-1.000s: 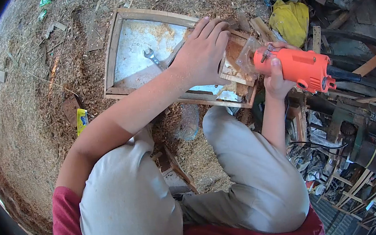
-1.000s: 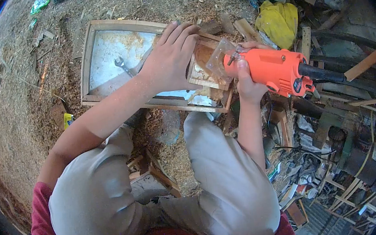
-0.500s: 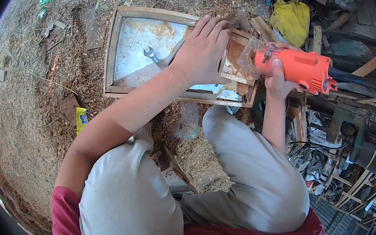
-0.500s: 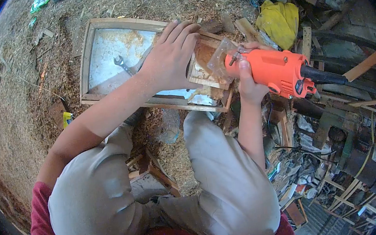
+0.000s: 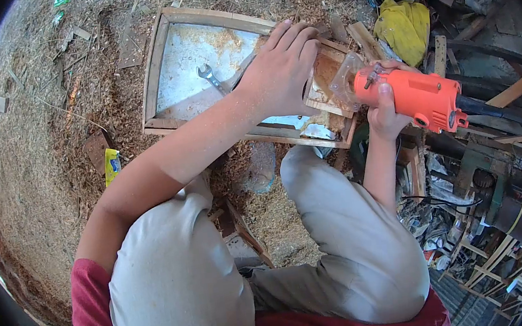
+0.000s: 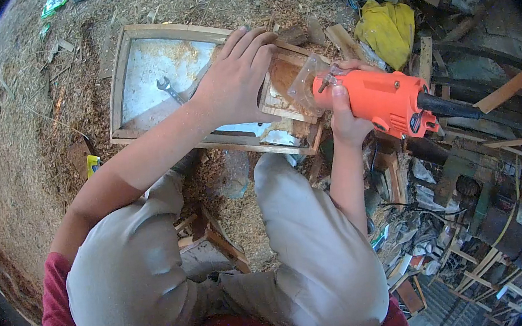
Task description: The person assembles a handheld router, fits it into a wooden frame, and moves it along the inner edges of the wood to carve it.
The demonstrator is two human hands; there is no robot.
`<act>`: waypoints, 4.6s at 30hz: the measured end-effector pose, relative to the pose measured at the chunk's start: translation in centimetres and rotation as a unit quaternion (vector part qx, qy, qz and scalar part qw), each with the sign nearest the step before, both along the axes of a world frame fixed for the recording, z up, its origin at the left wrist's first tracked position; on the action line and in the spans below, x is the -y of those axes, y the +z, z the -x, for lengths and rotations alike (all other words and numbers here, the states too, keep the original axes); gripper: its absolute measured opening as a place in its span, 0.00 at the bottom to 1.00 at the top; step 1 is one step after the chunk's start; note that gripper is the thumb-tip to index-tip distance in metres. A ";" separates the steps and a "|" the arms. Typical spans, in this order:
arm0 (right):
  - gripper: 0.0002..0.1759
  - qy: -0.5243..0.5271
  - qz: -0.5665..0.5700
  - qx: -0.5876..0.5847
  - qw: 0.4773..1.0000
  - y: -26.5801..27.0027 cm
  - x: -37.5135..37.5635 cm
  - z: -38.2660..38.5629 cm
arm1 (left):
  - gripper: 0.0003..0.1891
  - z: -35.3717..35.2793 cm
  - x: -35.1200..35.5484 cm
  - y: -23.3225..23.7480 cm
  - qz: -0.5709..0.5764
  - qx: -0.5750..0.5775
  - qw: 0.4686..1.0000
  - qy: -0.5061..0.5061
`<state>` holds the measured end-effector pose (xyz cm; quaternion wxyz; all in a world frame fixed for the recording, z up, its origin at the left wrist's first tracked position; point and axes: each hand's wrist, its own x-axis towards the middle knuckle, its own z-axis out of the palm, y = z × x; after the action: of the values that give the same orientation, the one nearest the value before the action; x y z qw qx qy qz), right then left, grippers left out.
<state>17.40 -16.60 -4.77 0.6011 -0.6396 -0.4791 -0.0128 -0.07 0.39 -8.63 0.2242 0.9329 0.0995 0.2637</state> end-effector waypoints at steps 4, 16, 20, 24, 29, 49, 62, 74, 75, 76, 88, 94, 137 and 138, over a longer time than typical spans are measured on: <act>0.35 -0.007 -0.033 -0.035 0.999 0.1 -0.4 0.8 | 0.54 0.1 0.0 0.1 -0.010 -0.007 1.000 0.002; 0.46 -0.002 -0.003 -0.009 1.000 0.5 0.2 0.7 | 0.55 0.0 0.1 0.0 -0.011 0.002 1.000 0.003; 0.48 0.000 0.001 -0.017 1.000 0.3 0.6 0.6 | 0.55 0.0 0.0 0.1 -0.010 0.006 1.000 -0.001; 0.47 -0.007 -0.004 -0.036 0.999 0.5 0.7 1.2 | 0.55 0.0 0.0 0.1 -0.011 0.013 1.000 0.001; 0.46 -0.009 -0.016 -0.032 0.999 0.5 0.6 1.4 | 0.54 0.0 0.0 0.2 -0.015 0.009 1.000 0.002; 0.46 0.033 -0.068 -0.076 0.994 1.1 0.6 1.1 | 0.57 -0.1 0.1 0.1 -0.032 -0.009 0.999 0.009; 0.41 -0.002 -0.025 -0.058 0.998 0.6 -0.9 0.7 | 0.55 0.0 0.0 0.2 -0.011 -0.003 1.000 -0.001; 0.43 0.022 -0.023 -0.053 0.998 0.9 -1.9 0.6 | 0.55 -0.1 0.1 0.0 -0.005 0.014 1.000 0.002; 0.43 0.027 -0.027 -0.050 0.998 0.9 -1.9 0.6 | 0.55 -0.1 0.1 0.1 -0.006 0.013 1.000 0.002; 0.43 0.029 -0.024 -0.050 0.998 0.9 -1.8 0.6 | 0.55 0.0 0.1 0.1 -0.008 0.013 1.000 0.003; 0.36 0.008 -0.003 -0.044 0.999 0.9 -1.7 1.3 | 0.54 0.0 0.1 0.2 -0.016 -0.013 1.000 0.004; 0.30 0.009 -0.027 -0.048 0.998 1.0 -2.0 1.5 | 0.54 0.0 0.0 0.0 -0.003 0.009 1.000 -0.003; 0.39 -0.014 0.013 -0.024 1.000 0.8 -0.3 0.5 | 0.53 -0.1 0.1 -0.1 -0.005 0.021 1.000 0.001; 0.39 -0.013 0.015 -0.028 0.999 0.8 -0.2 0.5 | 0.53 -0.1 0.1 -0.2 -0.004 0.021 1.000 0.001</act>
<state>16.86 -16.39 -3.95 0.6045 -0.6546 -0.4538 0.0049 0.01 0.33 -8.78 0.2221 0.9280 0.0942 0.2839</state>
